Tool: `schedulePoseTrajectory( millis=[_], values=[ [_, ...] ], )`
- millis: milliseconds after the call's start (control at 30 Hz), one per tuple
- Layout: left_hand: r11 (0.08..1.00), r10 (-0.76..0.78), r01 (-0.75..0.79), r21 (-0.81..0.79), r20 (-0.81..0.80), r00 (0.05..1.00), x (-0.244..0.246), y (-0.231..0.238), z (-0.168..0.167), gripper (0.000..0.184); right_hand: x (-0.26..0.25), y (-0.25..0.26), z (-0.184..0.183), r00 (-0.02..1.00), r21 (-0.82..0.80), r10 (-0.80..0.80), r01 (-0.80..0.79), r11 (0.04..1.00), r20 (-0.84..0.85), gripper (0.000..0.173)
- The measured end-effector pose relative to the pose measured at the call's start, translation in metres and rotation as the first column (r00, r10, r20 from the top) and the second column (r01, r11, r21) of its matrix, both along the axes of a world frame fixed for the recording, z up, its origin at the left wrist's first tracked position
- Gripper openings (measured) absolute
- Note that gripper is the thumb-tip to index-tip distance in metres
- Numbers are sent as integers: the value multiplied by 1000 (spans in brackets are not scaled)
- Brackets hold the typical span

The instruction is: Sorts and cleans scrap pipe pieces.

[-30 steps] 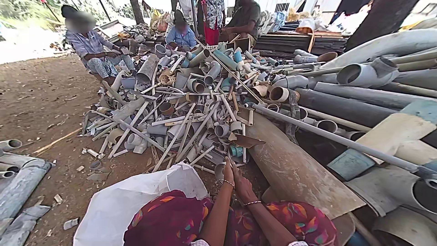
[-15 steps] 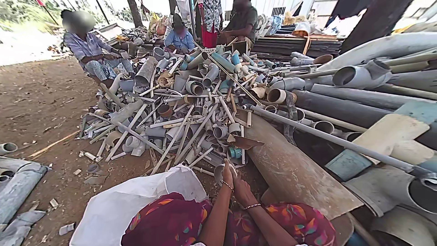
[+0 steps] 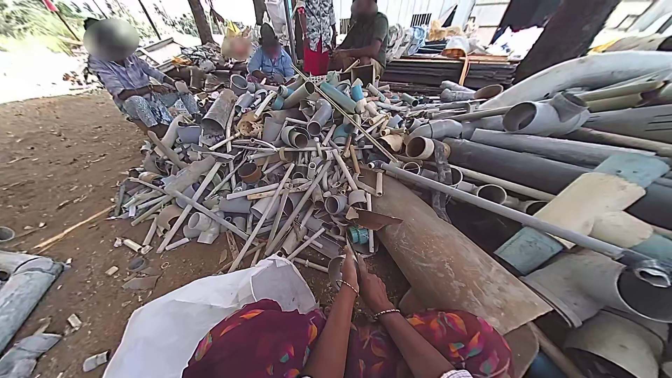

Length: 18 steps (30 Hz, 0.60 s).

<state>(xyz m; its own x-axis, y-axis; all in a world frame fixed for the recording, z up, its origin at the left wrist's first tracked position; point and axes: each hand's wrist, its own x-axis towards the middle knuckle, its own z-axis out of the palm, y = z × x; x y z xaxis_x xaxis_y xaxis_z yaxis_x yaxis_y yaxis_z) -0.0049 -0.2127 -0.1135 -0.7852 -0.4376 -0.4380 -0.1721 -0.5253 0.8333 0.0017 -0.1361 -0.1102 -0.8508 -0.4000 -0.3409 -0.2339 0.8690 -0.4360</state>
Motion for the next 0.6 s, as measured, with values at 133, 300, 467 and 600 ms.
schedulePoseTrajectory(
  millis=[133,300,467,600],
  values=[
    [999,45,-45,-24,-1,999,-7,0,-4,64,9,0,8,998,-12,62,-62,998,-1,71],
    [999,23,-24,-47,-14,1000,-4,4,-4,66,3,4,2,999,-45,23,-22,999,34,68],
    [999,22,-21,-27,17,1000,-2,4,0,68,10,15,-26,912,-168,114,-194,967,-394,55],
    [1000,20,-20,-20,14,1000,-4,4,-2,67,7,6,4,999,-92,40,-41,995,-10,63]
  ],
)
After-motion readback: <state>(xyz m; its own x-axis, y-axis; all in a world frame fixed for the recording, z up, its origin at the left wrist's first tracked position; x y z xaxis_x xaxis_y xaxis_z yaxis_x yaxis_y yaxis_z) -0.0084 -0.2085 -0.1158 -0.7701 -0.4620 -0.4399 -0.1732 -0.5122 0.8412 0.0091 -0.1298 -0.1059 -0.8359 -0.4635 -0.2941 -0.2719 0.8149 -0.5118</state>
